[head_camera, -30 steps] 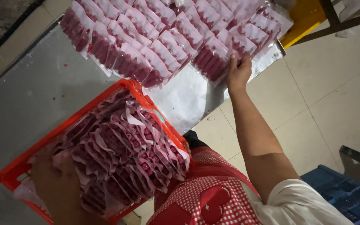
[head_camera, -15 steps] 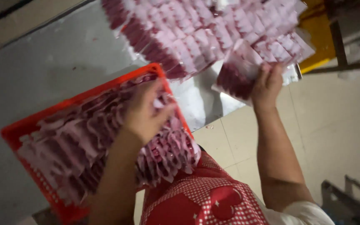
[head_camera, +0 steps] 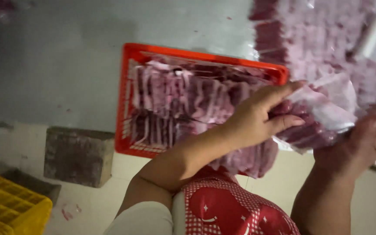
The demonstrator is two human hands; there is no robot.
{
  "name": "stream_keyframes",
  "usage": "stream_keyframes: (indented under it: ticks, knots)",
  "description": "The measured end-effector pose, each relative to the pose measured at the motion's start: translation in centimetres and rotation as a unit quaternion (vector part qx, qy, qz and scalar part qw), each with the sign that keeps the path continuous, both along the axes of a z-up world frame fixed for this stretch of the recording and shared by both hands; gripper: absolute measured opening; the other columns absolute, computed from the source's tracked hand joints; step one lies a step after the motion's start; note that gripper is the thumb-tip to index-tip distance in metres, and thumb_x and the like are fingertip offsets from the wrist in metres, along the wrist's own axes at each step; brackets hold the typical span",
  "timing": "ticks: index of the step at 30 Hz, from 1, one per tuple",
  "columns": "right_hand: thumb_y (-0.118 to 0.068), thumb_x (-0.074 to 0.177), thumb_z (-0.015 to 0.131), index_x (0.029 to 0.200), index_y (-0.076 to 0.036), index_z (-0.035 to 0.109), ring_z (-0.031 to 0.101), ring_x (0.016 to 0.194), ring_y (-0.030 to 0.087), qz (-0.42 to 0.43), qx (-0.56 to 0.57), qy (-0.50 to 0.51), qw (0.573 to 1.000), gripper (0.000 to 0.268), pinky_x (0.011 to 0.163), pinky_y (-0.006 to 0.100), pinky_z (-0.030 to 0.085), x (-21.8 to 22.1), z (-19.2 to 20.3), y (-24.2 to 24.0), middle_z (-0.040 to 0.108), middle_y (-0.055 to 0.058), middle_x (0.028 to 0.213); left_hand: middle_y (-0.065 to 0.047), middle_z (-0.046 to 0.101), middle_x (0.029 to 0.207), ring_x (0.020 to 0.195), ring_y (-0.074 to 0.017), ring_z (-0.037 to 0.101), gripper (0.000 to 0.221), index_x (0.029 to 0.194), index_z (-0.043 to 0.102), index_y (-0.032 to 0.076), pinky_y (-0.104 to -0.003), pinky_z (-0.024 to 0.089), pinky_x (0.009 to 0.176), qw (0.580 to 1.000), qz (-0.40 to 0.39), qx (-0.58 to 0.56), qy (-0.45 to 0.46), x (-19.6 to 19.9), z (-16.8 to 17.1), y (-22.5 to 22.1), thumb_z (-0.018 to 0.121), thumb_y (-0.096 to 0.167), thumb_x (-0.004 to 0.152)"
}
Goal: The person organizes numerous small pink plastic packages containing food items into a red plastic crate and onto a metal table surface by hand.
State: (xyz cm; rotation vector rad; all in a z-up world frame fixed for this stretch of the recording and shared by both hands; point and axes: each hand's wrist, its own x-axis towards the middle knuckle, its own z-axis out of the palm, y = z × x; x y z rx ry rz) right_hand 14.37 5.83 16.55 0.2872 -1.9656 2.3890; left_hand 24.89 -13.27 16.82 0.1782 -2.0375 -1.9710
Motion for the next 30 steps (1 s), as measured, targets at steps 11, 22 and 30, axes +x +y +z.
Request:
stream_keyframes:
  ticks: [11, 22, 30]
  knots:
    - [-0.042, 0.087, 0.086, 0.138, 0.003, 0.060, 0.070, 0.109, 0.032, 0.281, -0.173, -0.337, 0.882, 0.073, 0.102, 0.044, 0.053, 8.7, 4.8, -9.6, 0.071, 0.019, 0.121, -0.024, 0.047, 0.147, 0.118, -0.0280, 0.065, 0.016, 0.109, 0.058, -0.002, -0.033, 0.062, 0.097, 0.999, -0.011, -0.022, -0.026, 12.6, 5.1, -8.7, 0.066, 0.000, 0.095]
    - [-0.044, 0.102, 0.058, 0.111, -0.020, 0.056, 0.071, 0.089, 0.022, 0.118, -0.073, -0.252, 0.958, 0.025, 0.085, 0.038, 0.059, 11.0, -1.8, -10.0, 0.064, 0.005, 0.091, -0.008, 0.078, 0.107, 0.092, -0.0309, 0.076, 0.017, 0.096, 0.066, 0.013, -0.036, 0.060, 0.074, 0.994, 0.005, -0.108, 0.005, 16.1, 4.0, -11.9, 0.078, 0.011, 0.083]
    - [-0.028, 0.093, 0.068, 0.104, -0.015, 0.068, 0.069, 0.080, 0.020, 0.156, -0.081, -0.352, 0.919, 0.017, 0.078, 0.034, 0.056, 16.7, 2.4, -13.4, 0.074, 0.010, 0.095, -0.028, 0.040, 0.154, 0.142, -0.0535, 0.041, 0.021, 0.089, 0.052, 0.009, -0.061, 0.043, 0.110, 0.971, 0.061, -0.173, 0.154, 14.0, 2.1, -11.4, 0.071, 0.001, 0.088]
